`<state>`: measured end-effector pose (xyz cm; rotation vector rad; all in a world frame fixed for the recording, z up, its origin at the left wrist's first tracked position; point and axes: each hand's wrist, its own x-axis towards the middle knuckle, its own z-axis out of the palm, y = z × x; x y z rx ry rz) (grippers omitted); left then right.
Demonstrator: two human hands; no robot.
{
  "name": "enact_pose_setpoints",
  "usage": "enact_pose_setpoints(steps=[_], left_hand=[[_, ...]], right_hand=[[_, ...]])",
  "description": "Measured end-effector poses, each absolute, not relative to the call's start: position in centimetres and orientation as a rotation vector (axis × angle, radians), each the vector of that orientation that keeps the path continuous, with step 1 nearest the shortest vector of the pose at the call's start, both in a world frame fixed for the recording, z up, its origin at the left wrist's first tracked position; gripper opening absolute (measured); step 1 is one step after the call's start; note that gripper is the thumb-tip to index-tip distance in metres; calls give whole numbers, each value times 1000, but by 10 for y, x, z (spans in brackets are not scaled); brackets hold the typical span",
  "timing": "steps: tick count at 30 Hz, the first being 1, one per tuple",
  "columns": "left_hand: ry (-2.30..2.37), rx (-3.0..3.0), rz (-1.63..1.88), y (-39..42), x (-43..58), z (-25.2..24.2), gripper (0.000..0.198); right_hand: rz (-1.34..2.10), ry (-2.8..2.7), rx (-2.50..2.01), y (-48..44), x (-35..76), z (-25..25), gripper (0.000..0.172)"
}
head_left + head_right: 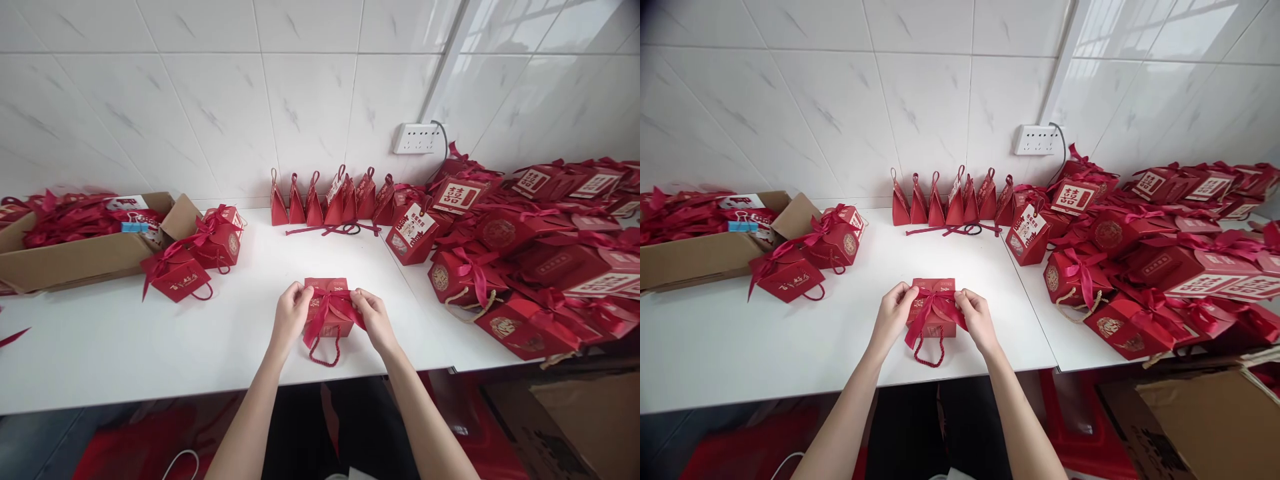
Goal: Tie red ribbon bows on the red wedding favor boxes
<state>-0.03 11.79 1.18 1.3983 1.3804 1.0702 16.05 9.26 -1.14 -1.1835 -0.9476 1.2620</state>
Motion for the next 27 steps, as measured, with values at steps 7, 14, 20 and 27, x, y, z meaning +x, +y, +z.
enact_pose_setpoints(steps=[7,14,20,27], left_hand=[[1381,1270,1168,115,6,3,35],[1384,1239,1207,111,10,1,34],[1370,1221,1194,109,10,0,35],[1360,1376,995,114,-4,13,45]], right_hand=[[1281,-782,-1074,93,154,-24,39],[1296,-664,-1049,93,150,-25,38],[1289,-681,-1062,91,151,-29,39],[1285,-1079,-1183,78,173,-16,49]])
